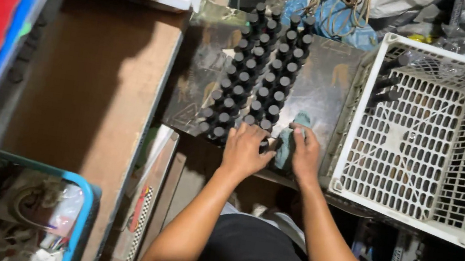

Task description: Cleaning and organizing small black cylindrical parts in a workshop.

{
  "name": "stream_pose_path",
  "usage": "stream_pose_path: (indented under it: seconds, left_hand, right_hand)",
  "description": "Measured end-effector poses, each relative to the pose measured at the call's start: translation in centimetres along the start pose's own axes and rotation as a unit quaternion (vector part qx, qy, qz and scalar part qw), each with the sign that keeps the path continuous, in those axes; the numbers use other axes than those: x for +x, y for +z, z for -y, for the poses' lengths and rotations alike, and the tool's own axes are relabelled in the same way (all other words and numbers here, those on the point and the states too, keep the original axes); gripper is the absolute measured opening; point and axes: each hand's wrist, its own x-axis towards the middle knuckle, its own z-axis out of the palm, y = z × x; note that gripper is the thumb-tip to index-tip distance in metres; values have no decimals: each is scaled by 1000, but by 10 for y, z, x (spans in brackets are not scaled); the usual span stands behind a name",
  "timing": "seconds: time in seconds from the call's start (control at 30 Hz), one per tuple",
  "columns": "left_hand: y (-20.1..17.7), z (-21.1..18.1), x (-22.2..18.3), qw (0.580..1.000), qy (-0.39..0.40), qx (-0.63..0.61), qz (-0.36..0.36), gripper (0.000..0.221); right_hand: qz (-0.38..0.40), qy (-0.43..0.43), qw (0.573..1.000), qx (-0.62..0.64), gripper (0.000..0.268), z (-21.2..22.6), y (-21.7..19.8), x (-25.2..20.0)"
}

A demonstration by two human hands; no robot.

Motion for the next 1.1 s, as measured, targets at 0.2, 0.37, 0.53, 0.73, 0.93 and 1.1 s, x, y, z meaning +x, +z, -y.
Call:
stream_pose_path:
  seconds: [0.2, 0.37, 0.53, 0.73, 0.93, 1.1]
  left_hand:
    - [-24, -2, 3, 992, -31, 1, 125, 40]
    - [-9, 3, -1, 994, -30, 24, 103, 41]
    - [-9, -9, 3, 993, -49, 11, 107, 36]
    - [-30, -62, 28, 995, 30, -81, -45, 40]
    - [15, -97, 55, 937, -57, -319, -128, 52]
    - [80, -108, 81, 775, -83, -612, -133, 23]
  right_hand:
    - [1, 29, 999, -14, 31, 9, 2, -9]
    - [8, 41, 999, -25, 26, -12, -4, -9]
    - [41, 64, 997, -16, 25, -14, -20, -5]
    - [97, 62, 979, 171, 40, 46, -38, 5]
    - [139, 17, 984, 109, 42, 29, -78, 43]
    - [15, 108, 926, 361, 39, 31, -119, 65]
